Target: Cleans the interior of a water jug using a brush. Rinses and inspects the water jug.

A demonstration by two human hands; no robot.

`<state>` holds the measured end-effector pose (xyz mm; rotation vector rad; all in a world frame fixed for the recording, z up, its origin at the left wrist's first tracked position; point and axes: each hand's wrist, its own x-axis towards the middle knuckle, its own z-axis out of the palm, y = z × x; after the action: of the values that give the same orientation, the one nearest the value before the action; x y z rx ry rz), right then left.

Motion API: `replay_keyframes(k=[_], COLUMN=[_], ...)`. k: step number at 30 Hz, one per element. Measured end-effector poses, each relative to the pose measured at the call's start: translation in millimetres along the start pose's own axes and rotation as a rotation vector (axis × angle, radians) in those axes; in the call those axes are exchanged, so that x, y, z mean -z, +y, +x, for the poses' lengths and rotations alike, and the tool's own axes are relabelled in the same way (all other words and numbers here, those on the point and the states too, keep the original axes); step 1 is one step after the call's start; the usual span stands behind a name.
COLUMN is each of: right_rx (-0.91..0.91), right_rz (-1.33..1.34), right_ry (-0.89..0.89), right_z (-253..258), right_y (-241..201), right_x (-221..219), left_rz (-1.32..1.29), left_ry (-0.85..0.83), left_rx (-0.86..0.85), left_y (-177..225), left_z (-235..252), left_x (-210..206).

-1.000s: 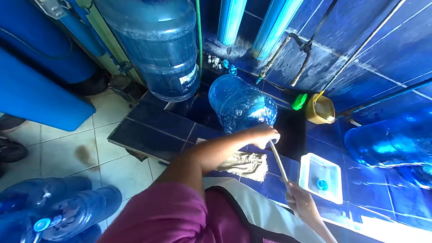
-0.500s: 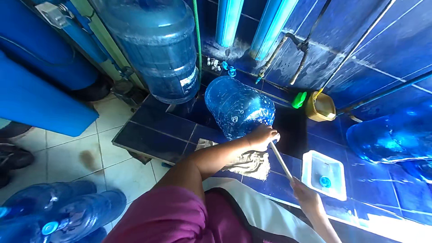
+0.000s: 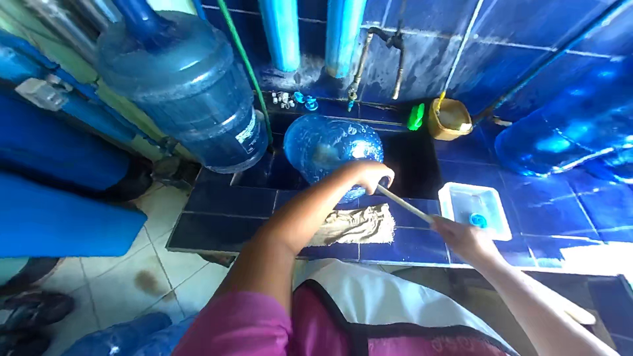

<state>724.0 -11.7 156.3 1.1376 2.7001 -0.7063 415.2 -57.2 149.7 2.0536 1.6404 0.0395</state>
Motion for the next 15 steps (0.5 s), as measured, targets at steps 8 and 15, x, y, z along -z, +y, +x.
replay_keyframes(k=[8, 15], right_rx=[0.024, -0.019], right_rz=[0.074, -0.014], right_ry=[0.036, 0.014], right_z=[3, -7], right_y=[10, 30], right_x=[-26, 36], left_rz=[-0.048, -0.043], left_ry=[0.509, 0.497], left_rx=[0.042, -0.013], left_y=[-11, -13], left_z=[3, 0], left_x=[-60, -55])
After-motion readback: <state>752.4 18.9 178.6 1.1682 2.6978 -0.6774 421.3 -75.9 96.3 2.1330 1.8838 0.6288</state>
